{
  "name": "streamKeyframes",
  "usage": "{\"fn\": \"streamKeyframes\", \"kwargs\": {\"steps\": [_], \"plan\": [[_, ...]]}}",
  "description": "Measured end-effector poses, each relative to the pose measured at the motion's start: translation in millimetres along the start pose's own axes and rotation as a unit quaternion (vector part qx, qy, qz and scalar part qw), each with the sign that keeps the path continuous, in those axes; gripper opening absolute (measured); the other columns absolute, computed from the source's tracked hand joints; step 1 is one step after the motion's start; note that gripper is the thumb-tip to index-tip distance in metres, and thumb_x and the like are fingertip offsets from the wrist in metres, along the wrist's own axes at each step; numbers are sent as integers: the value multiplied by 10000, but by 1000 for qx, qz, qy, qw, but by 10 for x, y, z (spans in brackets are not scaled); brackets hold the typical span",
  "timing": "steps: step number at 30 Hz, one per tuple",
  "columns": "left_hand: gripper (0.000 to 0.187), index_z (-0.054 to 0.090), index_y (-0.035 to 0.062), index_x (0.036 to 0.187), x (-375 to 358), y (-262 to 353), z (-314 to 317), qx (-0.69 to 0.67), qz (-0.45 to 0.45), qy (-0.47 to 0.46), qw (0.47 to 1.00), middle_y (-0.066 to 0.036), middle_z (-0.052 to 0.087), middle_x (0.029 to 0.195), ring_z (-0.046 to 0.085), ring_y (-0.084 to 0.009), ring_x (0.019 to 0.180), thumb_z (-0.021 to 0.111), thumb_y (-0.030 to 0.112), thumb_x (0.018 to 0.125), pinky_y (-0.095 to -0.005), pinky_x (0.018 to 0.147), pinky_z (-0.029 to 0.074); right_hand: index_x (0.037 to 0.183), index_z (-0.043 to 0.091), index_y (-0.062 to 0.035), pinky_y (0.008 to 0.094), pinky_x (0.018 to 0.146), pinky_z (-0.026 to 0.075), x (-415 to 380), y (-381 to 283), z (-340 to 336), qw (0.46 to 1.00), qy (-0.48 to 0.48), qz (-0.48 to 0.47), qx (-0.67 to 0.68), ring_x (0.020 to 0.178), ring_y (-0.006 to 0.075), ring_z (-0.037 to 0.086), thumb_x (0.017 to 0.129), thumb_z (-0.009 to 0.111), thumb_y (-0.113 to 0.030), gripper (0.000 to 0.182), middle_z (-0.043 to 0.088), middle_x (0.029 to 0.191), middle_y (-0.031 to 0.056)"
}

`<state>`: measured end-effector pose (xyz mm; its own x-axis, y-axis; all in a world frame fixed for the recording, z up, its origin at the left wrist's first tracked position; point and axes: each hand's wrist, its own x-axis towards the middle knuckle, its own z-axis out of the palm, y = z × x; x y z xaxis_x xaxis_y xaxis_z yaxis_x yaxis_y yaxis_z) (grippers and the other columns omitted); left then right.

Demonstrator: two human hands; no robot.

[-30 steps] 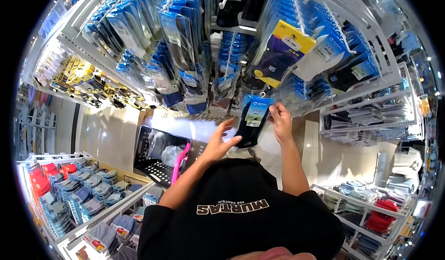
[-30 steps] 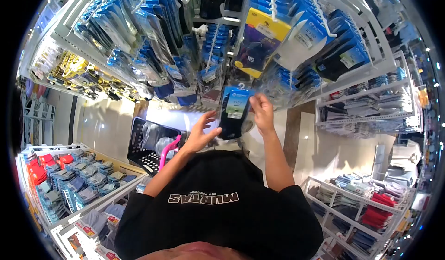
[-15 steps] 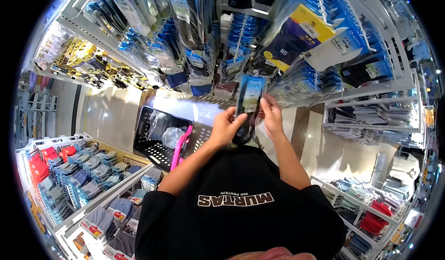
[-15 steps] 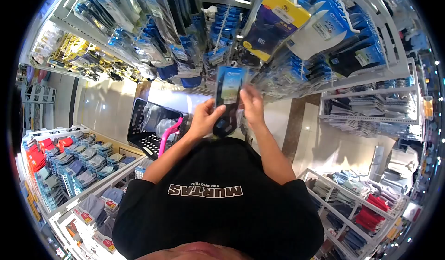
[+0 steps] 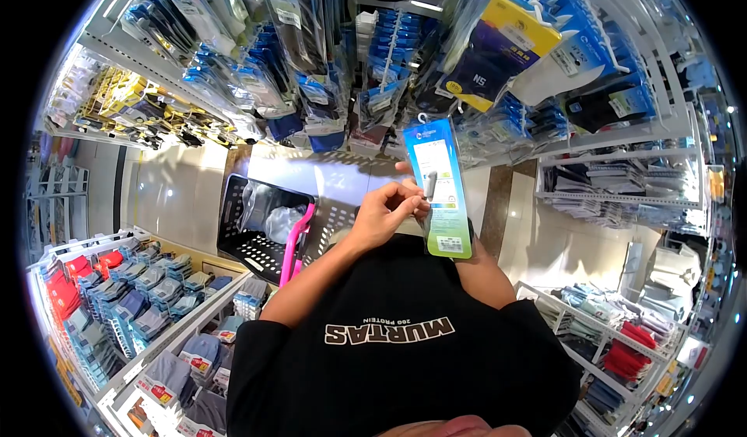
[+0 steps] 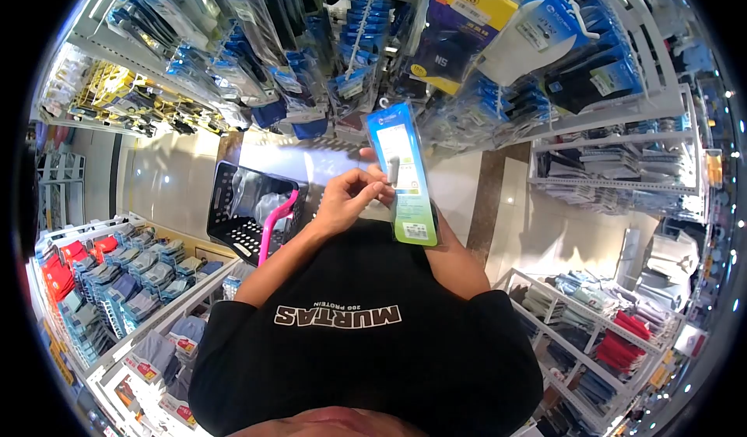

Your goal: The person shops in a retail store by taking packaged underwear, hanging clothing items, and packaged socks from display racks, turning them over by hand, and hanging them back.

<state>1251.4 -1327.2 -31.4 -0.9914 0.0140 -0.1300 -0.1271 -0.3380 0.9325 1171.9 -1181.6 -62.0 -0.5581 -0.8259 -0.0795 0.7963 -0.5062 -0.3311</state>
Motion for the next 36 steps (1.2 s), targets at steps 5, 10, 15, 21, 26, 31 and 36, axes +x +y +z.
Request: {"fn": "streamKeyframes", "kwargs": {"steps": [5,10,15,21,26,31,36], "plan": [[191,626,-14,901,-82,-101,-175,105,-52,62,991,5,595,705,525,-60,650,658,172,928,-227,587,433,1017,616,-36,238,648,410,76,-285,-220,852,387,-176,-307,698,68,508,928,640,-290,271,561,777,2],[212,638,-16,904,-248,-241,-567,155,-70,109,979,15,587,687,512,-51,633,657,194,926,-228,568,422,882,558,-24,188,551,339,-125,-784,-578,628,370,-366,-579,626,19,440,957,633,-242,242,543,708,-53],[207,646,-32,924,-457,-356,-1149,233,-49,191,952,-15,629,733,542,-67,666,650,175,922,-239,607,450,878,564,-18,198,548,333,-122,-950,-490,589,411,-317,-620,619,26,418,922,678,-296,303,522,687,-51],[170,664,4,940,-829,-168,-1612,372,-18,280,885,-88,680,787,651,-176,725,653,168,899,-304,672,491,875,577,-13,201,546,340,-111,-891,-438,593,422,-335,-598,602,31,417,908,694,-301,313,518,664,-53],[260,634,23,1069,-1213,-391,-1780,400,-51,299,865,-134,652,1023,633,-252,900,669,202,885,-355,767,491,879,580,-17,181,538,321,-225,-893,-558,582,418,-324,-618,594,20,411,908,695,-296,303,523,657,-53],[363,580,24,1172,-1344,-527,-1727,387,-74,301,868,-141,636,1080,618,-267,916,679,223,885,-361,794,495,879,582,-12,238,565,383,-111,-874,-569,546,428,-324,-643,598,65,442,916,676,-294,300,534,667,-18],[305,598,60,1012,-1378,-552,-1568,557,-141,319,754,-164,649,950,639,-370,846,669,314,858,-456,732,496,886,576,9,261,657,420,208,-862,-801,553,416,-342,-636,686,101,498,916,663,-315,337,563,740,20]]}}
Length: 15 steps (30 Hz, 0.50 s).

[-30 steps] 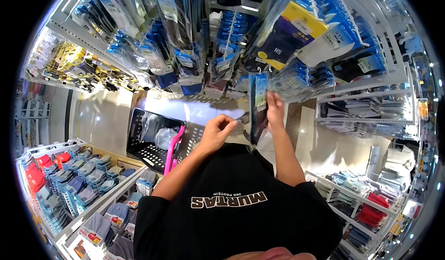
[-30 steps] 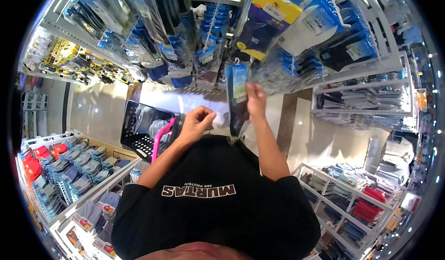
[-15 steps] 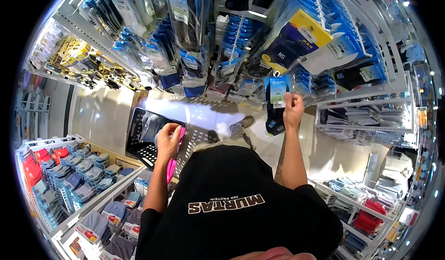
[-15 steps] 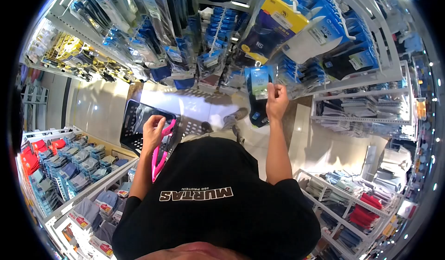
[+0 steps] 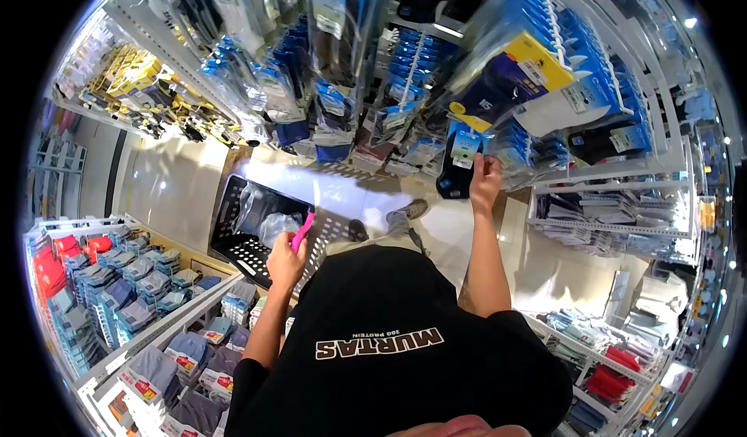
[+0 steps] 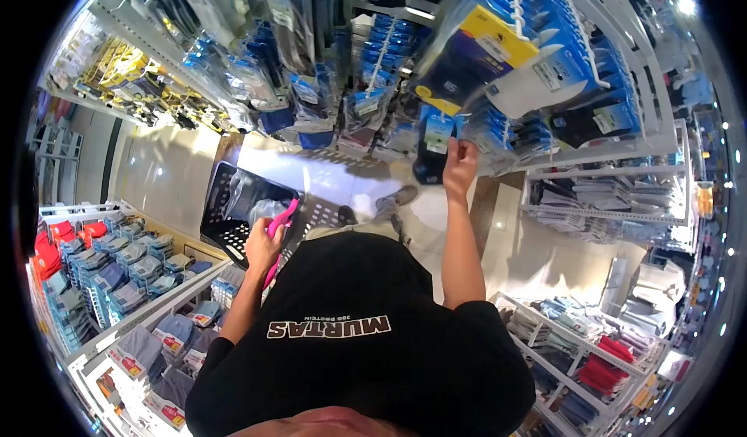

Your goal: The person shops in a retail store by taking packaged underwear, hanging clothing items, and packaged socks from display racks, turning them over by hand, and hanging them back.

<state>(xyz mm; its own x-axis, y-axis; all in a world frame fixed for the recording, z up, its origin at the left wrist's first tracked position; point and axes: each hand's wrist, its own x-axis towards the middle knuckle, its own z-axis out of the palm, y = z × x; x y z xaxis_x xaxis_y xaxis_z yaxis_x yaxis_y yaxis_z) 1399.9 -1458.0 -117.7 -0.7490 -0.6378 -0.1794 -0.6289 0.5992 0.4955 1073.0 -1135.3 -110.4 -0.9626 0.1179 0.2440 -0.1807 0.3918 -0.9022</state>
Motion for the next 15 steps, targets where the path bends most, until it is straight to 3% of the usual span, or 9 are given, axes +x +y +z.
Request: {"fn": "streamKeyframes", "kwargs": {"steps": [4,8,9,12,15], "plan": [[242,618,71,946,49,-146,16,10,60,35,998,-163,640,869,630,-372,786,681,284,852,-463,696,489,898,594,12,290,725,437,23,340,184,1000,2,30,-9,742,133,531,909,669,-319,340,598,785,48],[198,641,69,906,170,-257,-109,-3,75,38,996,-160,636,825,628,-364,775,684,254,849,-455,694,490,989,563,-1,282,732,445,12,566,315,996,38,61,56,778,140,560,880,699,-257,309,589,796,36],[190,650,69,905,197,-263,-163,-2,75,46,996,-159,636,816,628,-360,773,679,249,851,-451,694,491,1028,549,-26,267,689,454,9,658,329,998,46,44,21,771,124,566,869,706,-222,297,588,813,26],[201,656,72,923,320,-396,-280,15,77,51,996,-162,646,817,630,-360,770,682,255,846,-445,697,497,1039,566,-34,248,644,461,-59,1083,339,977,-64,201,34,765,100,569,866,705,-216,287,604,859,27],[231,675,75,925,468,-503,-404,37,63,54,996,-178,663,822,642,-362,783,681,292,846,-450,711,505,1054,575,-36,233,602,460,-265,487,513,910,-275,307,52,756,73,572,861,712,-227,303,615,900,24]]}}
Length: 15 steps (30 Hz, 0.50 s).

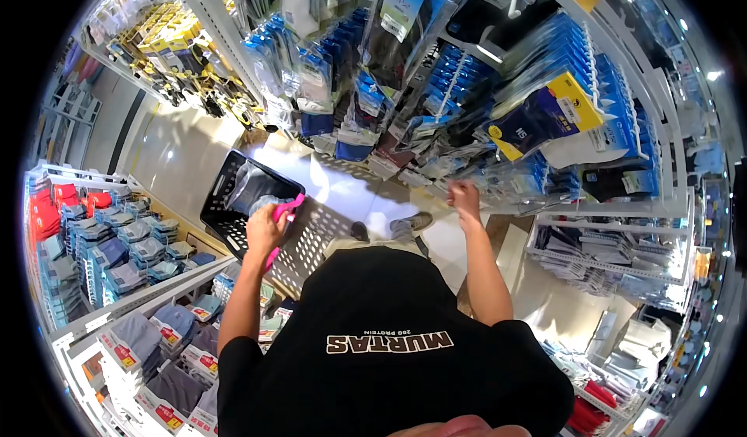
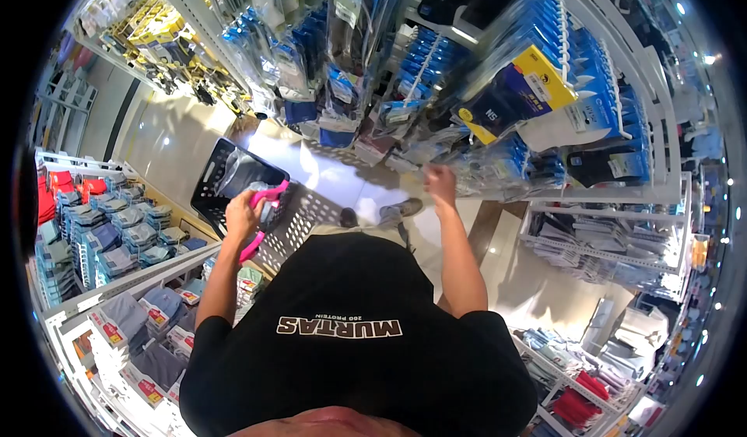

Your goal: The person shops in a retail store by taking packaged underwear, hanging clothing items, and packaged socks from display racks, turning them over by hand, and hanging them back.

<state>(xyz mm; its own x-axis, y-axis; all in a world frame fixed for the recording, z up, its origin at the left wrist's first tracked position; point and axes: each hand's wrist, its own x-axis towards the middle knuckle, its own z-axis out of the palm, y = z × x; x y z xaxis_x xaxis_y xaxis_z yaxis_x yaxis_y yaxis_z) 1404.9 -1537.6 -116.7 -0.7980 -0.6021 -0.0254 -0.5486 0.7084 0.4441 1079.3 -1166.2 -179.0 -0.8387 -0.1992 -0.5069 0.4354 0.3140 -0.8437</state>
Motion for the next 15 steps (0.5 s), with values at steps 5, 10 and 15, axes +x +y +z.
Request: {"fn": "streamKeyframes", "kwargs": {"steps": [5,10,15], "plan": [[267,698,63,950,264,-322,-175,19,-17,-13,1000,-183,687,870,660,-363,824,688,304,837,-435,739,524,1227,529,34,340,898,475,72,-538,571,972,35,-205,-108,1055,246,604,826,751,-274,552,631,1144,165],[382,717,55,910,449,-483,-355,55,-23,14,998,-186,688,854,664,-365,814,648,428,866,-429,728,527,1335,407,48,384,1011,395,132,-1070,849,944,79,-315,-65,1223,300,495,794,785,-257,728,532,1299,213],[377,699,49,981,511,-570,-429,76,-55,39,995,-180,671,998,649,-351,908,653,407,872,-429,812,506,1266,439,35,355,882,467,548,-816,838,942,82,-325,-6,1018,230,581,781,799,-241,664,602,1152,154]]}}
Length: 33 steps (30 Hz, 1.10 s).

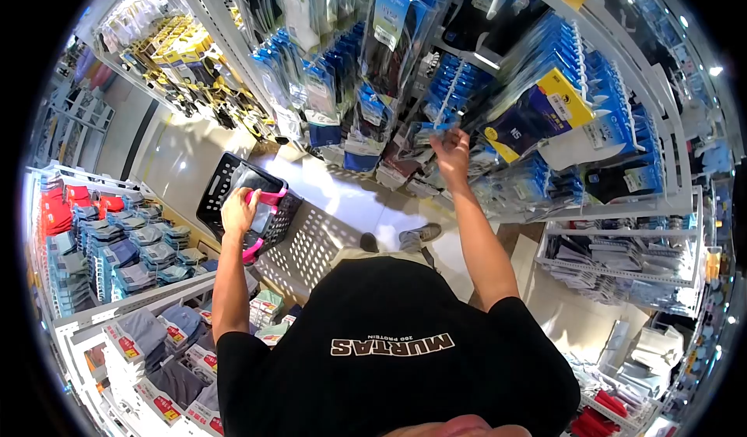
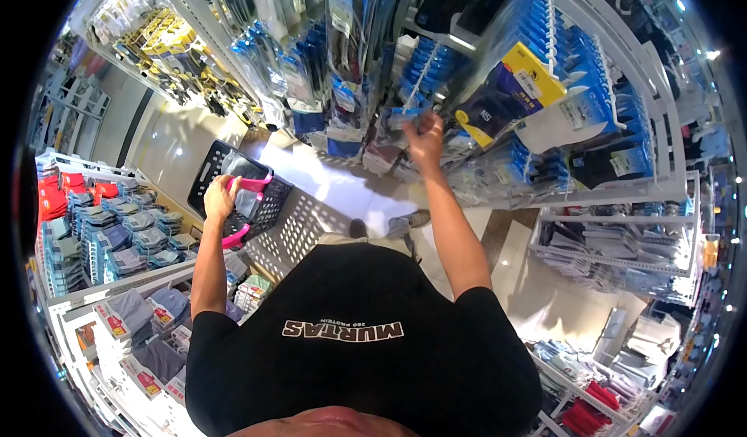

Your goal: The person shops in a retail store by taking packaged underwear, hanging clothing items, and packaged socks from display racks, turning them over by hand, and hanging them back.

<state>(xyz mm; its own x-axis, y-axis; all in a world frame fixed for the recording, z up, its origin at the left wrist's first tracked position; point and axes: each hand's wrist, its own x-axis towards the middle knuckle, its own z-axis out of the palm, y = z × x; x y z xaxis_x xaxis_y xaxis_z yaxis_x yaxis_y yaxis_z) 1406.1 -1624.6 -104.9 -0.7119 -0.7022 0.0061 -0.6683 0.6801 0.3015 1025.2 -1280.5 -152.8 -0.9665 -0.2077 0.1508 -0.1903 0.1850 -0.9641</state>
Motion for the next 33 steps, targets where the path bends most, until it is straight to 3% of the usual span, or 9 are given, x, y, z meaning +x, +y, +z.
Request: {"fn": "streamKeyframes", "kwargs": {"steps": [5,7,9,13,20,24,28,32,33], "plan": [[389,631,70,1131,-43,109,173,-34,30,162,986,-140,576,1252,524,-323,1170,693,336,854,-452,996,386,1034,579,17,306,640,453,-177,-163,-131,996,-61,52,-31,697,153,552,789,785,-237,409,630,810,63],[366,643,52,1104,-87,328,314,-64,26,216,974,-156,588,1236,541,-335,1148,701,308,849,-445,996,394,835,624,13,299,590,415,-252,-309,-167,995,-84,39,-36,616,135,504,817,751,-228,274,591,687,48],[337,649,24,1076,-173,661,429,-156,40,232,959,-175,594,1227,550,-342,1141,708,256,839,-442,995,400,825,625,16,298,596,417,-286,-358,-206,993,-92,44,-62,627,128,505,828,735,-227,266,591,694,54],[313,642,0,1069,-388,1433,683,-302,94,102,943,-190,632,1143,581,-329,1116,725,159,812,-390,978,436,831,618,4,282,617,420,-480,-770,-348,981,-133,51,-130,654,109,512,867,701,-220,241,594,716,40],[598,519,14,1307,-711,2330,558,-520,138,-164,827,-147,624,1152,590,-256,1080,748,303,836,-368,942,452,857,600,-32,237,643,438,-834,-957,-686,955,-208,158,139,687,73,534,931,651,-208,197,585,756,-8],[318,601,-3,1119,-781,2486,540,-635,23,-344,691,-6,633,896,563,-71,784,722,164,877,-225,697,457,957,614,-51,234,646,470,-1010,-974,-752,919,-161,217,286,708,85,585,949,631,-217,168,632,828,4],[191,623,8,994,-850,2605,506,-629,5,-320,709,41,586,789,506,-35,696,708,143,888,-203,611,417,1028,620,-98,285,732,512,-1186,-800,-807,906,-86,263,320,796,114,634,980,577,-267,180,672,936,6],[295,633,-17,1040,-972,2837,444,-538,81,-215,811,-59,659,784,607,-137,721,731,194,860,-280,644,486,1070,599,-103,285,669,512,-1357,-690,-658,900,-63,252,350,817,117,634,973,574,-350,266,671,948,26],[343,613,-12,1140,-997,2891,328,-453,142,-212,854,-59,667,825,600,-112,716,717,169,868,-246,649,492,1084,604,-84,255,584,452,-1380,-658,-637,901,-31,323,287,713,95,591,950,580,-452,393,618,828,-9]]}}
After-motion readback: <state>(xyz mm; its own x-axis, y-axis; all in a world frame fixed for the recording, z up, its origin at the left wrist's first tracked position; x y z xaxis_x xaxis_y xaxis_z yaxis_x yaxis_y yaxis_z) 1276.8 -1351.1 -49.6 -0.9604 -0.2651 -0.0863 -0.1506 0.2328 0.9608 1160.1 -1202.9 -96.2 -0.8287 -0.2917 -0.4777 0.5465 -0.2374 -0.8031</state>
